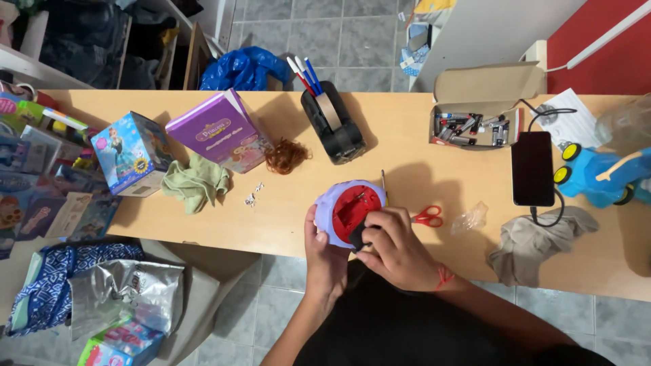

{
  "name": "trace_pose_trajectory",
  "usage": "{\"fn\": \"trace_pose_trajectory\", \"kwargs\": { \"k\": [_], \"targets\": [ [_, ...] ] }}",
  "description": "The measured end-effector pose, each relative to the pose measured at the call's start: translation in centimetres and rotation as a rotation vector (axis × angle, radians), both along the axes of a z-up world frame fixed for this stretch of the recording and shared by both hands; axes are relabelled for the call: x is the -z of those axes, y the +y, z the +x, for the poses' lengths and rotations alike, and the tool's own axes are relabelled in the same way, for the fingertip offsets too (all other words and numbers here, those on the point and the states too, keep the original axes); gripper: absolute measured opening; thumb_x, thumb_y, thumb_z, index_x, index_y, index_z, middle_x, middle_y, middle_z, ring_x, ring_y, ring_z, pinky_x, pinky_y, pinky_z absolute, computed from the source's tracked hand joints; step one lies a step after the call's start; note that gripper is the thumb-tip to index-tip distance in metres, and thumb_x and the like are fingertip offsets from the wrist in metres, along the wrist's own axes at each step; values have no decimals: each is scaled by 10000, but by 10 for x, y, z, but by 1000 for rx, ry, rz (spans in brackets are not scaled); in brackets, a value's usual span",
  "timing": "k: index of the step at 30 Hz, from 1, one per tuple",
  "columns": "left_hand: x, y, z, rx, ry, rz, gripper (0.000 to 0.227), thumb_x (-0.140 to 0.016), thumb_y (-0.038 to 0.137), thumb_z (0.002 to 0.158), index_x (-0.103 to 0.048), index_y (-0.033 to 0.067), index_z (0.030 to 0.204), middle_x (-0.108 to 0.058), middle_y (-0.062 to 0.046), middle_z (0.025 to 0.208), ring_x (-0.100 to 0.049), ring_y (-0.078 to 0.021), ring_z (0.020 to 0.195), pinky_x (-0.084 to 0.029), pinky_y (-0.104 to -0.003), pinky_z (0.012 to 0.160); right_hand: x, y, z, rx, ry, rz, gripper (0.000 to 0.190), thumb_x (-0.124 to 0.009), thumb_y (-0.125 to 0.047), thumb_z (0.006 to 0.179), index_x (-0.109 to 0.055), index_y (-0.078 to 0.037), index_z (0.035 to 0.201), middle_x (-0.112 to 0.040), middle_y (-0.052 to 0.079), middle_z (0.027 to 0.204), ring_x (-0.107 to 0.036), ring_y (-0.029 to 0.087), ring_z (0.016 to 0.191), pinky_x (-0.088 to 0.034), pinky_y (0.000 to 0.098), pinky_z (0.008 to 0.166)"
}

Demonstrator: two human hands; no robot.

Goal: The person unpacks a pink toy from a box and places it on the table. They then open a purple box containing a doll head and a light-up projector base. The person inserts batteries into the projector base, turns it on to test the light, and then removes the batteries. Finally, they unwrap a doll head from plastic packaging.

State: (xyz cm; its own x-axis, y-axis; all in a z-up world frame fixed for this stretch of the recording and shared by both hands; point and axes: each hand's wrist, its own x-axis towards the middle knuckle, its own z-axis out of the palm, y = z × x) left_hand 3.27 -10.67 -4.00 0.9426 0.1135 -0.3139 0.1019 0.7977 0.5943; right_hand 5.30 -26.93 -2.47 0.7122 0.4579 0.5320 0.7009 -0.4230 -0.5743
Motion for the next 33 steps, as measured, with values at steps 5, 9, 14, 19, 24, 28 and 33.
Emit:
{"fn": "trace_pose_trajectory", "kwargs": {
  "k": [5,9,14,19,24,28,33],
  "targets": [
    [-5,-2,8,129,20,-157,774,-754,484,802,-505,80,1415,-619,-210,1348,-635,-300,1133,-584,-382,854,10,-18,6,-87,-3,97,104,-625,-52,997,-652,16,1071,-609,152,1158,-588,340,1036,-519,449,940],
    [13,11,10,132,82,-152,833,-776,485,737,-544,24,1391,-624,-214,1348,-627,-330,1179,-596,-461,899,45,-54,9,186,-27,214,250,-703,-138,958,-571,1,1119,-628,171,1081,-631,364,975,-527,471,907],
    [50,29,4,87,341,-267,829,-661,642,762,-516,183,1437,-585,-192,1391,-623,-440,1166,-573,-657,868,103,-97,52,462,445,5,227,-651,-53,989,-705,-62,1209,-736,186,1047,-698,409,1029,-553,485,901],
    [42,37,-7,172,275,-370,822,-715,568,778,-552,71,1411,-586,-213,1422,-576,-367,1260,-507,-549,1002,172,-106,60,329,345,-256,325,-616,33,861,-702,-68,1158,-734,125,1101,-657,340,995,-504,433,933],
    [43,40,-10,177,325,-349,759,-740,540,775,-585,91,1367,-611,-200,1390,-602,-358,1214,-545,-543,939,136,-118,82,396,183,-322,412,-605,136,793,-715,-60,1138,-678,127,1100,-597,365,1013,-483,462,922],
    [38,36,-12,215,292,-313,764,-729,535,793,-562,87,1389,-590,-193,1416,-588,-356,1231,-550,-561,930,114,-162,137,590,81,-375,303,-563,49,948,-712,-67,1186,-675,152,1130,-588,382,992,-492,489,832],
    [47,31,-12,240,416,-294,789,-671,588,773,-576,95,1382,-610,-206,1398,-586,-368,1245,-524,-597,945,161,-195,199,427,90,-576,389,-725,-51,872,-723,-110,1257,-709,132,1148,-611,381,1054,-533,510,796]
  ]
}}
